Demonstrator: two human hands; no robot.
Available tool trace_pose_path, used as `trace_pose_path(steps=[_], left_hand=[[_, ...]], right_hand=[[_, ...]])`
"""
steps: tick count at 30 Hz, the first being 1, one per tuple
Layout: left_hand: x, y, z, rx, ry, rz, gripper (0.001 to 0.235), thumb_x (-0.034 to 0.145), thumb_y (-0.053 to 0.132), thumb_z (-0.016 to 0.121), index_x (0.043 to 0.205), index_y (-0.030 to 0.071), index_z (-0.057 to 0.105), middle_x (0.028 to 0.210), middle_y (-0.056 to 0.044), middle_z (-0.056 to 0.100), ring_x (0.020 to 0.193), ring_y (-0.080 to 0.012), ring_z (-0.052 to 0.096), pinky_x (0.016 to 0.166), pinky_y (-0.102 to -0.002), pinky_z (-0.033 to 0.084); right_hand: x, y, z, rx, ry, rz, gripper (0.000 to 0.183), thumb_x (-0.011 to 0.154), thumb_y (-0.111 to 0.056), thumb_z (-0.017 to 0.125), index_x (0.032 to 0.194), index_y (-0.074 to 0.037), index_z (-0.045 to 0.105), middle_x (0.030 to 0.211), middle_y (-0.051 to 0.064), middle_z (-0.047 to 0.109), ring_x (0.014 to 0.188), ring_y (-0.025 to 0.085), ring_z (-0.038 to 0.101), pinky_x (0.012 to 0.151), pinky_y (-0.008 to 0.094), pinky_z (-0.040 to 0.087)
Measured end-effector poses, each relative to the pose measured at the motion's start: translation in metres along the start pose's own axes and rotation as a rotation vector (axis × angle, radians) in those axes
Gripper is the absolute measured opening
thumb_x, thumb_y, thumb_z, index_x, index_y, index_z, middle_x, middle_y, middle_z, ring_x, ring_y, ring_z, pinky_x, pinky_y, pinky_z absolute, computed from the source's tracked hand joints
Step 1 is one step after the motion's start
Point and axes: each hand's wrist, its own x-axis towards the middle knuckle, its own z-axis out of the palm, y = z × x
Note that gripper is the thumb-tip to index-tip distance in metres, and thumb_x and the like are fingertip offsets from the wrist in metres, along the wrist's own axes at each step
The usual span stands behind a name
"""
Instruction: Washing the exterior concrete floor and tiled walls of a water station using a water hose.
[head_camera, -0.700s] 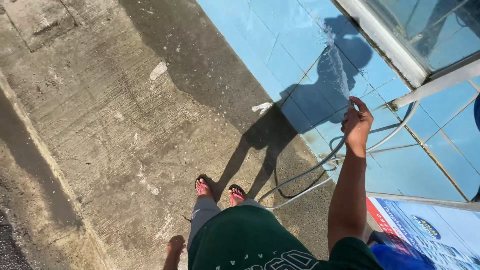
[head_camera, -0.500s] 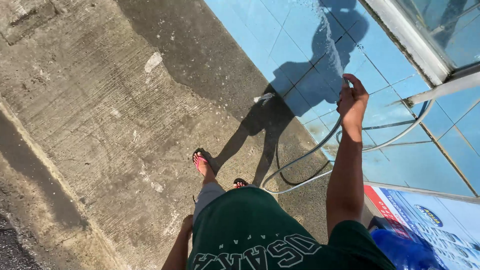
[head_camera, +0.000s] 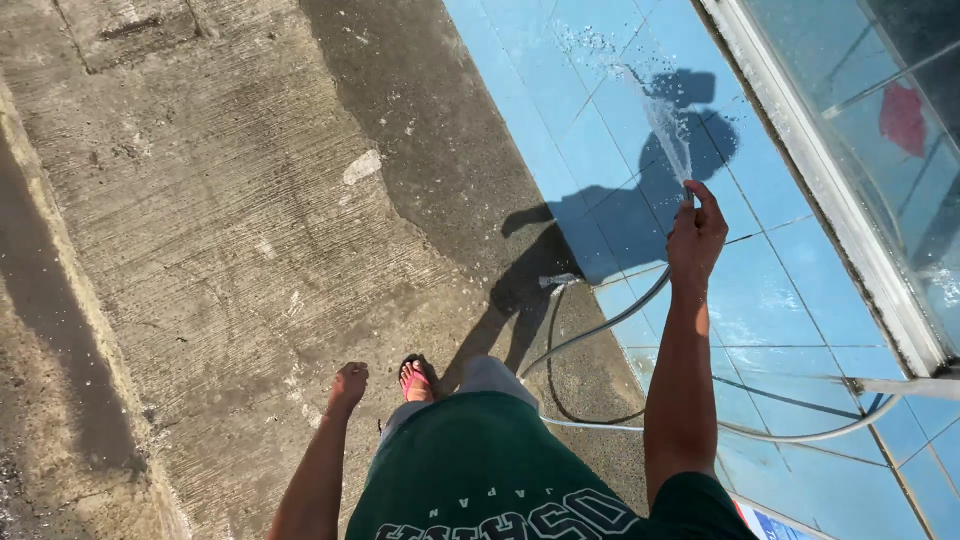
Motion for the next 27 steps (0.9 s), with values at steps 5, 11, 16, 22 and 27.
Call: trace_pose_path(steps=[5,11,16,22,27], left_hand=[[-0.012,0.005,0.003,-0.116,-0.011,-0.057,0.047,0.104,0.036,0.068,0.142,0.013,0.083,0.118,-0.016,0.090,0.107,-0.0307,0.086,0.099,-0.047,0.064],[-0.030,-0.022,0.038,0.540,-0.255,-0.107,0.044,0.107,0.033,0.062,0.140,0.014,0.084,0.123,-0.009,0.091,0.120,-0.0275,0.086,0.107,-0.044,0.066],[0.011,0.048,0.036,0.668,-0.294,-0.053,0.041,0.106,0.033,0.061,0.136,0.016,0.085,0.125,-0.010,0.089,0.123,-0.0295,0.084,0.108,-0.045,0.066],[0.047,0.124,0.047,0.065,-0.026,-0.193,0.046,0.104,0.038,0.066,0.141,0.016,0.082,0.124,-0.019,0.089,0.123,-0.0395,0.083,0.109,-0.055,0.065],[0.071,0.148,0.056,-0.188,0.063,-0.278,0.056,0.090,0.045,0.079,0.140,0.020,0.083,0.115,-0.016,0.091,0.103,-0.0348,0.089,0.099,-0.052,0.070]], right_hand=[[0.069,0.028,0.071,0.044,-0.040,-0.093,0.040,0.127,-0.002,0.046,0.158,-0.006,0.069,0.079,0.008,0.057,0.064,0.011,0.053,0.061,0.037,0.047],[0.163,0.036,0.160,0.109,-0.054,-0.141,0.036,0.125,-0.006,0.049,0.155,-0.003,0.069,0.077,0.007,0.056,0.064,0.011,0.056,0.062,0.036,0.047],[0.250,0.031,0.212,0.200,0.011,-0.141,0.036,0.122,-0.006,0.055,0.152,-0.007,0.074,0.073,0.003,0.051,0.056,0.011,0.053,0.057,0.030,0.045],[0.336,0.030,0.273,0.254,-0.023,-0.089,0.036,0.120,-0.006,0.052,0.146,-0.014,0.076,0.075,0.003,0.053,0.058,0.010,0.050,0.059,0.029,0.043],[0.375,0.083,0.326,0.091,-0.027,-0.001,0.033,0.118,-0.013,0.055,0.142,-0.020,0.076,0.072,0.000,0.052,0.059,0.011,0.054,0.055,0.030,0.043]])
